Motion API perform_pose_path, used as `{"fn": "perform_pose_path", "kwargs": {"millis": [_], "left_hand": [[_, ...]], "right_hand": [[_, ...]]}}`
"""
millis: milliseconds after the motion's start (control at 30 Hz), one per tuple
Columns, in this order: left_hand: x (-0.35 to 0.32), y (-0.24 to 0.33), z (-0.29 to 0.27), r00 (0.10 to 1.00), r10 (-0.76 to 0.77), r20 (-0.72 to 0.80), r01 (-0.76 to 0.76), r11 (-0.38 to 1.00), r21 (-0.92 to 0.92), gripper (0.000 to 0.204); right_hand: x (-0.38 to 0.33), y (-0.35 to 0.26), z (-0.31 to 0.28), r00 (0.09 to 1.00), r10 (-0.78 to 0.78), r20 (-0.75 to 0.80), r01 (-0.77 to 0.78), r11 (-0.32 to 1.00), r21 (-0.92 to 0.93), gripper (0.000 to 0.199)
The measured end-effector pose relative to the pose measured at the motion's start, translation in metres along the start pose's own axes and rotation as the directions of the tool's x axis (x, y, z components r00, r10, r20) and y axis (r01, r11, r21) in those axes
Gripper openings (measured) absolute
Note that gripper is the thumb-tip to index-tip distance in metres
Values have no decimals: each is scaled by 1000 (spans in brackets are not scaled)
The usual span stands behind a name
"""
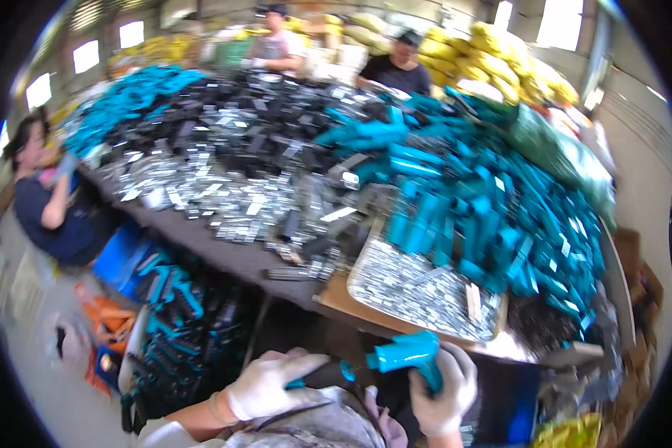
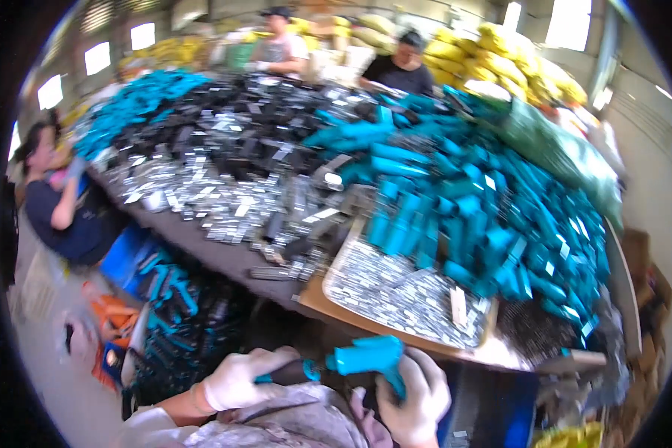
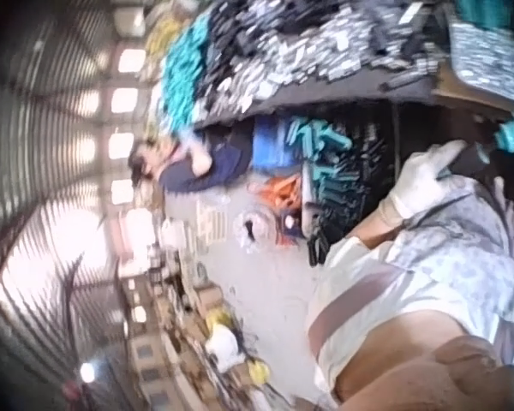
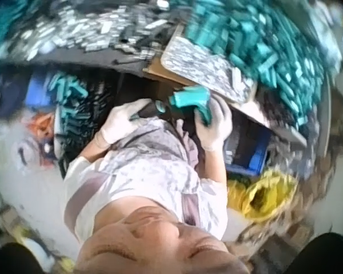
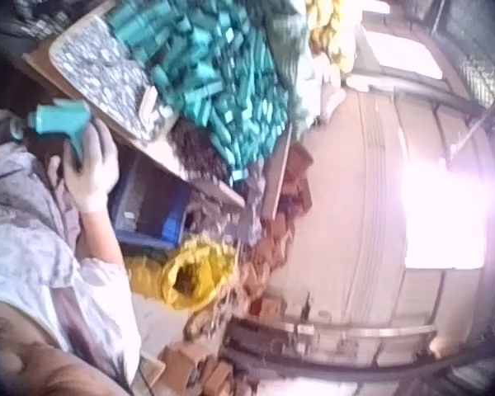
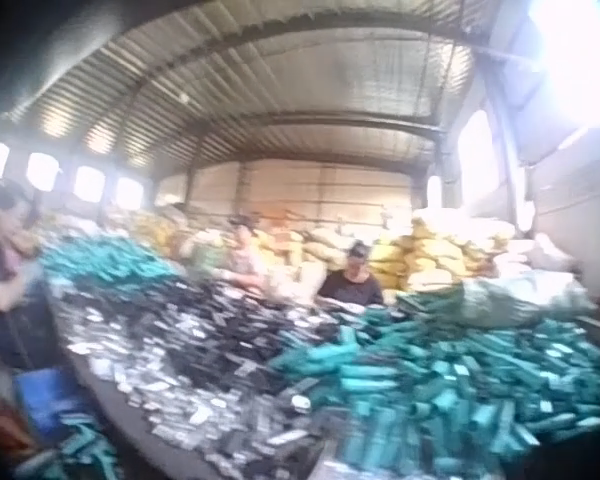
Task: Assembling plastic tool handles with metal components and internal springs.
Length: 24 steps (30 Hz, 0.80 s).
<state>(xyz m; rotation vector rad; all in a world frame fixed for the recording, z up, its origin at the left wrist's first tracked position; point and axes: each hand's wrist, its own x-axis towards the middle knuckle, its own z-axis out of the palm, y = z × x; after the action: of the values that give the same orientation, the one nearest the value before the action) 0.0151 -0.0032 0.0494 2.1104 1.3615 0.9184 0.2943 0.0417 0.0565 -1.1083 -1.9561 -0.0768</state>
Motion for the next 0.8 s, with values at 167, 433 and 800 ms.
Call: {"fn": "perform_pose_path", "kwargs": {"millis": [167,433,800], "left_hand": [[-20,-22,0,949,-110,294,98,994,53,59],[-19,8,-12,893,-210,399,197,978,72,48],[-24,-88,44,687,90,721,463,710,-530,42]], "right_hand": [[-4,-12,-17,967,24,255,-15,999,-39,52],[-32,17,-2,597,157,786,-793,259,551,81],[-14,-15,17,519,-782,346,679,623,389,32]]}}
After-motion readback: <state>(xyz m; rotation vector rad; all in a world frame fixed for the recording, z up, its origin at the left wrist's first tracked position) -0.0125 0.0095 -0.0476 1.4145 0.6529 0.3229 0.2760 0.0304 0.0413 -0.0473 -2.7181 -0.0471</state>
